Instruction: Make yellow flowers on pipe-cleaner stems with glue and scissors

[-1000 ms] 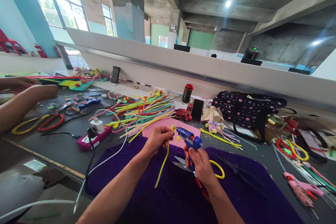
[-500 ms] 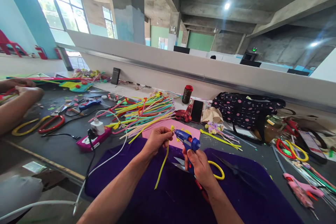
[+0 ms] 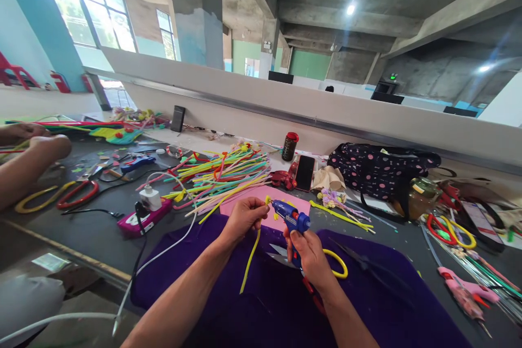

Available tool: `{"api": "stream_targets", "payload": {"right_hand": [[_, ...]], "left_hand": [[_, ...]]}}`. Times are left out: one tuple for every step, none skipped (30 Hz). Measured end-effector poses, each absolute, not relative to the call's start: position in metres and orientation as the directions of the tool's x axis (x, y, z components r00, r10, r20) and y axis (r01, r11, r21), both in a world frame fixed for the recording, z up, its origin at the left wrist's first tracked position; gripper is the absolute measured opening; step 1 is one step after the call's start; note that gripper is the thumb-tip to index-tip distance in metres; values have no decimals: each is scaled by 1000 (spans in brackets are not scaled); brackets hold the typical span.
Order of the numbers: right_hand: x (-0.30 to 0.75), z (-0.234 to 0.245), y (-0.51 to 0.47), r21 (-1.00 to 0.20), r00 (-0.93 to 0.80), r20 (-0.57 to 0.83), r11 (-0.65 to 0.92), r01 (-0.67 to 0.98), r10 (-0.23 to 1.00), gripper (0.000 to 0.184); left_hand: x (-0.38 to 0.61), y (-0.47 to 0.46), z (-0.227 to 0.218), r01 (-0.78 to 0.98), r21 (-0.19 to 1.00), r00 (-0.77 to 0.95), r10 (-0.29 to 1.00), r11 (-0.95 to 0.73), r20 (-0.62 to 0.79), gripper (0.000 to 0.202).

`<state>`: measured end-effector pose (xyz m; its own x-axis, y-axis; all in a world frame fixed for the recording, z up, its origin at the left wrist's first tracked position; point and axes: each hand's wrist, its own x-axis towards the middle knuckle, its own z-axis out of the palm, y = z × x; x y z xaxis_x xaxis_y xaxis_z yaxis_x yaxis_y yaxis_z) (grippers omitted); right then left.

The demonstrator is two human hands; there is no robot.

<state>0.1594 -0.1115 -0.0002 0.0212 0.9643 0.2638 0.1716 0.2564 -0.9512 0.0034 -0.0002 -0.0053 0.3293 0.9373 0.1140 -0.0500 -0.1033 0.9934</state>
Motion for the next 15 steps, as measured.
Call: {"api": "stream_targets", "payload": {"right_hand": [[159, 0, -112, -949, 18, 265, 257, 181, 964, 36], [159, 0, -112, -946, 14, 269, 262, 191, 963, 36], [159, 1, -113, -943, 7, 274, 267, 200, 962, 37], [159, 2, -113, -940, 0, 278, 272, 205, 961, 37], [159, 2, -114, -939, -6, 279, 274, 206, 960, 37], [158, 3, -114, -940, -10, 277, 274, 202, 961, 38], [158, 3, -115, -942, -11, 275, 272, 196, 961, 38], [158, 4, -115, -943, -9, 277, 273, 190, 961, 37], [158, 4, -116, -943, -4, 281, 277, 184, 960, 37], [158, 4, -116, -944, 3, 285, 280, 177, 959, 37], [159, 4, -116, -944, 10, 288, 282, 170, 958, 38], [159, 3, -115, -946, 17, 288, 281, 162, 958, 38], [159, 3, -114, -948, 24, 285, 278, 154, 958, 37], [160, 2, -114, -951, 29, 280, 273, 148, 959, 37], [160, 1, -113, -952, 29, 275, 268, 148, 961, 37]], "left_hand": [[3, 0, -5, -58, 993, 331, 937, -98, 112, 22], [3, 0, -4, -69, 993, 334, 936, -93, 111, 23], [2, 0, -4, -82, 993, 337, 935, -88, 110, 23], [2, 0, -3, -94, 992, 340, 934, -83, 110, 23], [2, 0, -3, -103, 992, 343, 933, -78, 109, 23], [1, 0, -3, -109, 991, 344, 933, -73, 106, 23], [1, 0, -3, -111, 991, 344, 933, -68, 103, 23], [1, 0, -3, -111, 992, 343, 934, -65, 99, 23], [1, 0, -3, -108, 992, 343, 935, -62, 96, 22], [2, 0, -3, -104, 993, 343, 935, -61, 94, 22], [2, 0, -4, -98, 993, 343, 935, -63, 93, 21], [3, 0, -4, -91, 994, 344, 934, -66, 93, 21], [3, 0, -5, -83, 994, 346, 933, -71, 96, 21], [3, 0, -5, -74, 994, 346, 933, -79, 100, 21], [4, 0, -5, -65, 994, 345, 933, -87, 104, 21]]}}
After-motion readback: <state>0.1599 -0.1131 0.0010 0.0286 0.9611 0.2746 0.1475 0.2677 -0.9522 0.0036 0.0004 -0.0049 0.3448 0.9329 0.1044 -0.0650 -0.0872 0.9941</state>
